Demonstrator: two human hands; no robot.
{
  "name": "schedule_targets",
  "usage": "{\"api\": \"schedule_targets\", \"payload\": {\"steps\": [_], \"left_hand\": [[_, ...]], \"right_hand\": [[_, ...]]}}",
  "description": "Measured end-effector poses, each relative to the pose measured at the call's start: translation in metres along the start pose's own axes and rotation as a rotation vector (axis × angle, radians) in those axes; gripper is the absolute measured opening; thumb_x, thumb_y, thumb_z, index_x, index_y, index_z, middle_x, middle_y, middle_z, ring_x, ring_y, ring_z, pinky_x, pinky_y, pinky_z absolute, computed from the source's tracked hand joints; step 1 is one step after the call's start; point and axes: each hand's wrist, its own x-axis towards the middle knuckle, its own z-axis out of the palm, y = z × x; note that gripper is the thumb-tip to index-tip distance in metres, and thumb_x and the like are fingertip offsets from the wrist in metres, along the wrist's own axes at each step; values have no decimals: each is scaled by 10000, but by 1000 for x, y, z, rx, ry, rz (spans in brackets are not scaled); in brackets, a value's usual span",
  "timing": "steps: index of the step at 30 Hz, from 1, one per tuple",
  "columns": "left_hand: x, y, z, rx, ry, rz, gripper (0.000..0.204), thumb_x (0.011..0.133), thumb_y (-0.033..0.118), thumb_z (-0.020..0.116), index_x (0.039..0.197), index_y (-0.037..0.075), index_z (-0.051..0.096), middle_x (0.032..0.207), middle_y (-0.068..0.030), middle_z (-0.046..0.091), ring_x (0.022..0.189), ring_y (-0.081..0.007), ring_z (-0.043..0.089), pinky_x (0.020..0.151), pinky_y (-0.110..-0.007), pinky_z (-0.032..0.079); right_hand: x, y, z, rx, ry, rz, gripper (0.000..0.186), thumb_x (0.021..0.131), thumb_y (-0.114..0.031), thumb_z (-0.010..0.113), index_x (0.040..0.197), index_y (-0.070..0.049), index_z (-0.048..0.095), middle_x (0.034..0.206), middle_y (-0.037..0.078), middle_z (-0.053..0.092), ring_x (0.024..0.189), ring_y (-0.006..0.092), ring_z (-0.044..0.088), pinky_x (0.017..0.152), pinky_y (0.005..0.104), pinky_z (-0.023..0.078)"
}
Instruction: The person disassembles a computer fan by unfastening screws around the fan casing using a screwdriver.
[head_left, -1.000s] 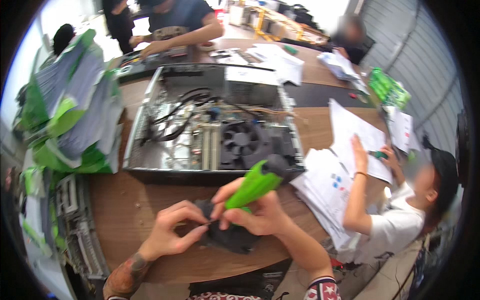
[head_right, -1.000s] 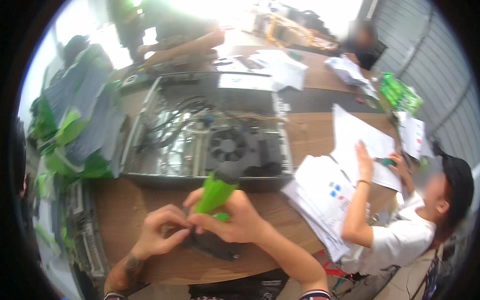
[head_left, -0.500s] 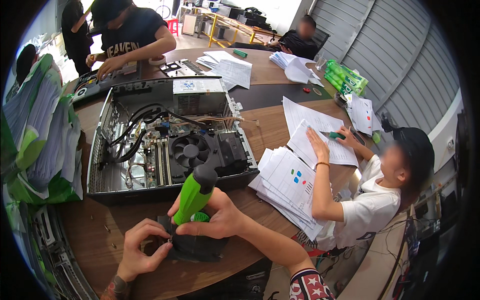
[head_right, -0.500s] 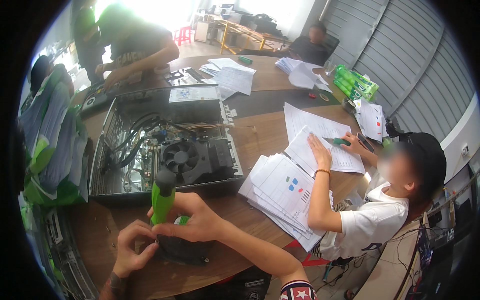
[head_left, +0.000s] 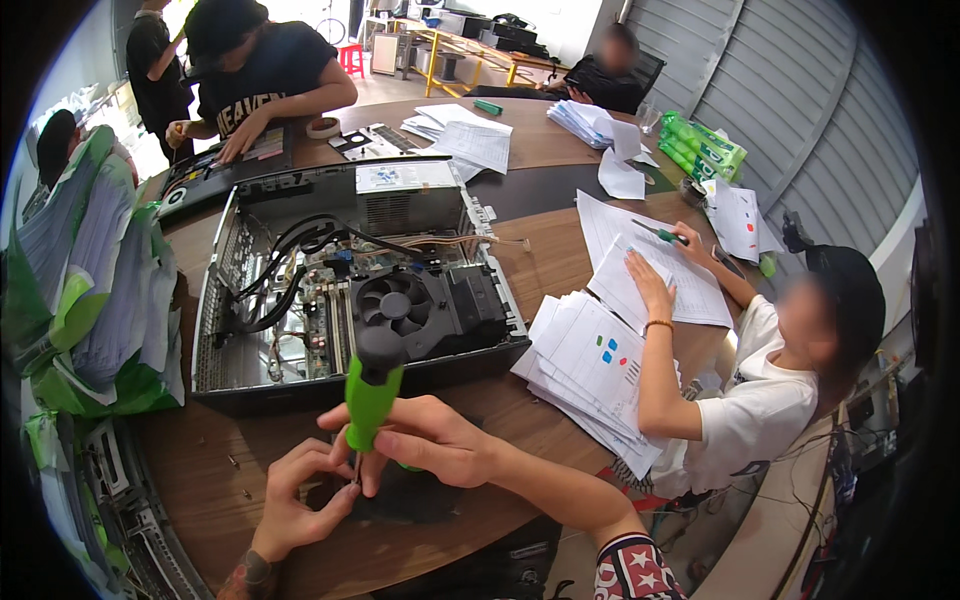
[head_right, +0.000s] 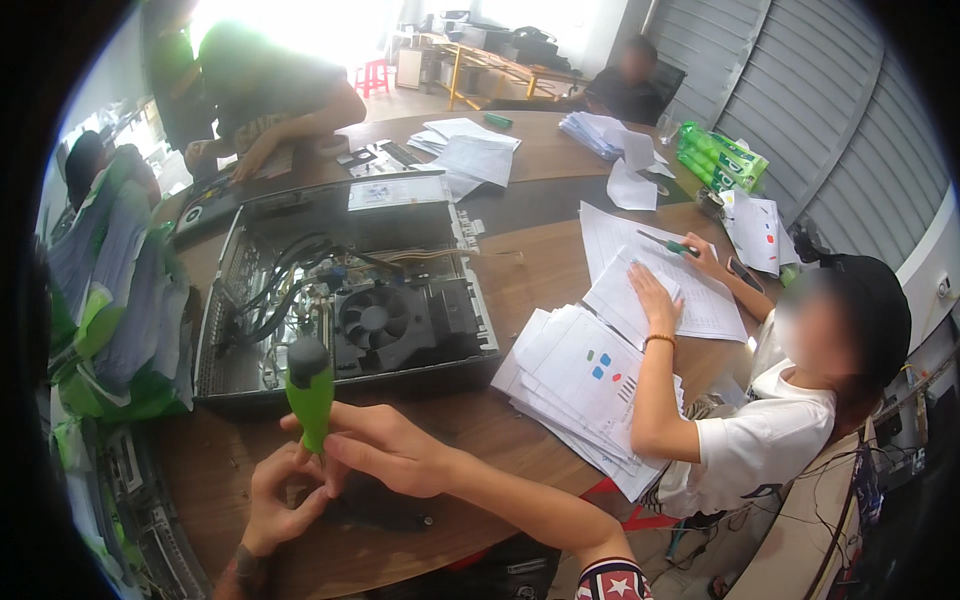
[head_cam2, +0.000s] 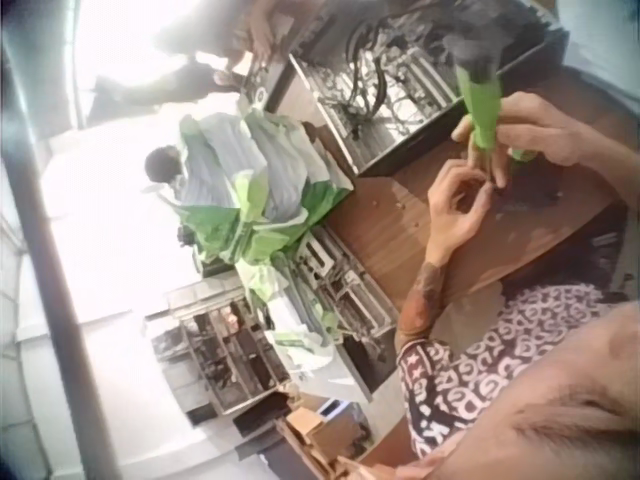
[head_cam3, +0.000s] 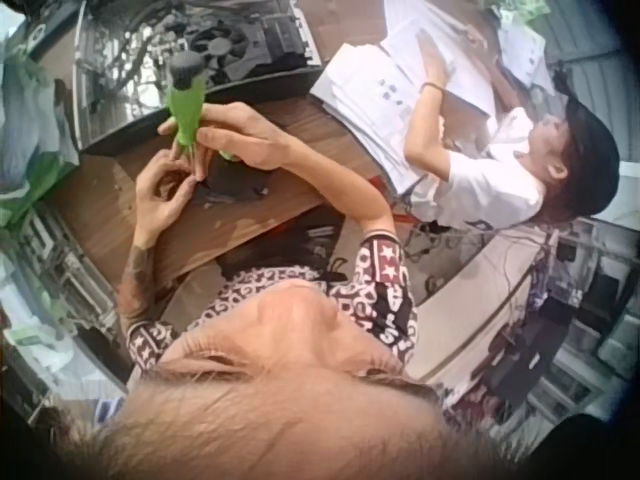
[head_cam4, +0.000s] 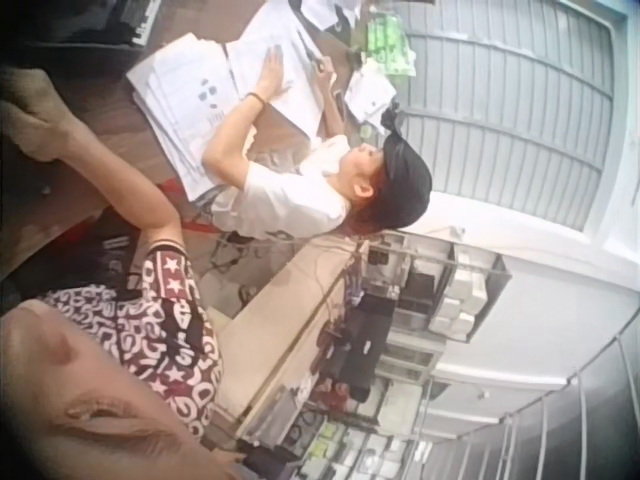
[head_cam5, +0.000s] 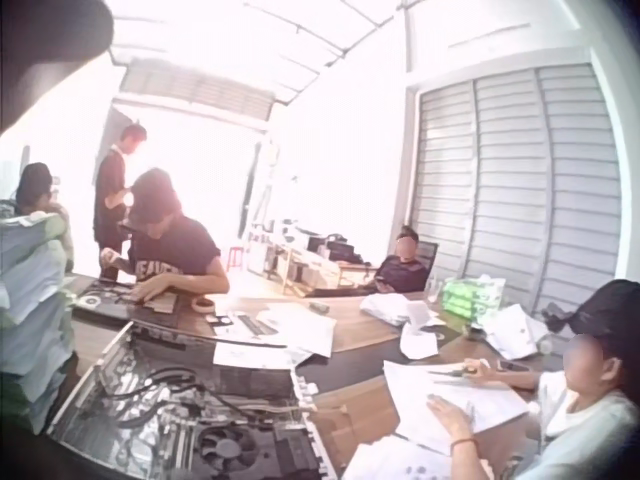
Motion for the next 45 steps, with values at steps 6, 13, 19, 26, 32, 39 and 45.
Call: {"api": "schedule_targets", "payload": {"steps": [6, 13, 19, 26, 32, 39, 45], "left_hand": [[0, -1, -1, -82, 35, -31, 207, 759, 48, 778, 934, 18, 672, 940, -107, 645, 823, -175, 660, 699, -265, 543], [3, -1, 3, -78, 48, -10, 196, 770, 48, 782, 925, 27, 664, 914, -89, 630, 755, -151, 640, 625, -254, 518], [3, 5, 8, -19, 23, 70, 144, 782, 4, 744, 876, 16, 636, 884, -81, 620, 729, -138, 626, 615, -240, 510], [-1, -1, 8, -64, 109, 67, 122, 786, -21, 724, 868, -1, 637, 867, -81, 616, 689, -122, 616, 588, -233, 493], [3, 6, 9, 58, 126, 144, 131, 780, -12, 740, 874, 3, 649, 841, -81, 625, 631, -119, 608, 559, -229, 481], [-5, 3, 11, 54, 181, 131, 125, 784, -4, 759, 864, -4, 663, 850, -78, 642, 634, -111, 617, 548, -222, 478], [-3, 11, 17, -11, 173, 94, 80, 820, -15, 724, 878, -23, 671, 852, -76, 638, 676, -105, 623, 578, -216, 487]], "right_hand": [[1, -4, -1, -222, 95, -39, 309, 876, -32, 732, 1152, 3, 596, 1048, 108, 650, 890, 153, 652, 793, 297, 531], [2, 9, -6, -412, 113, -188, 439, 773, -25, 838, 984, -100, 461, 933, 55, 608, 818, 117, 589, 719, 279, 469], [-3, 13, -7, -666, 216, -311, 280, 912, -108, 696, 1049, -77, 453, 851, 58, 587, 702, 130, 561, 628, 302, 457], [-55, -57, 1, -310, 1024, -262, 128, 969, -165, 558, 912, -91, 471, 635, 24, 511, 467, 82, 428, 403, 222, 325], [-132, -37, -3, -1017, 1221, 276, 376, 887, -374, 675, 933, -3, 714, 890, 198, 724, 864, 312, 713, 797, 407, 531], [-123, -4, -7, -1378, 1049, 786, 553, 833, -582, 628, 845, -35, 707, 806, 209, 707, 815, 392, 699, 748, 487, 539], [-130, -3, 4, -1498, 1031, 715, 570, 864, -610, 616, 845, -47, 698, 737, 182, 694, 733, 380, 697, 684, 473, 542]]}}
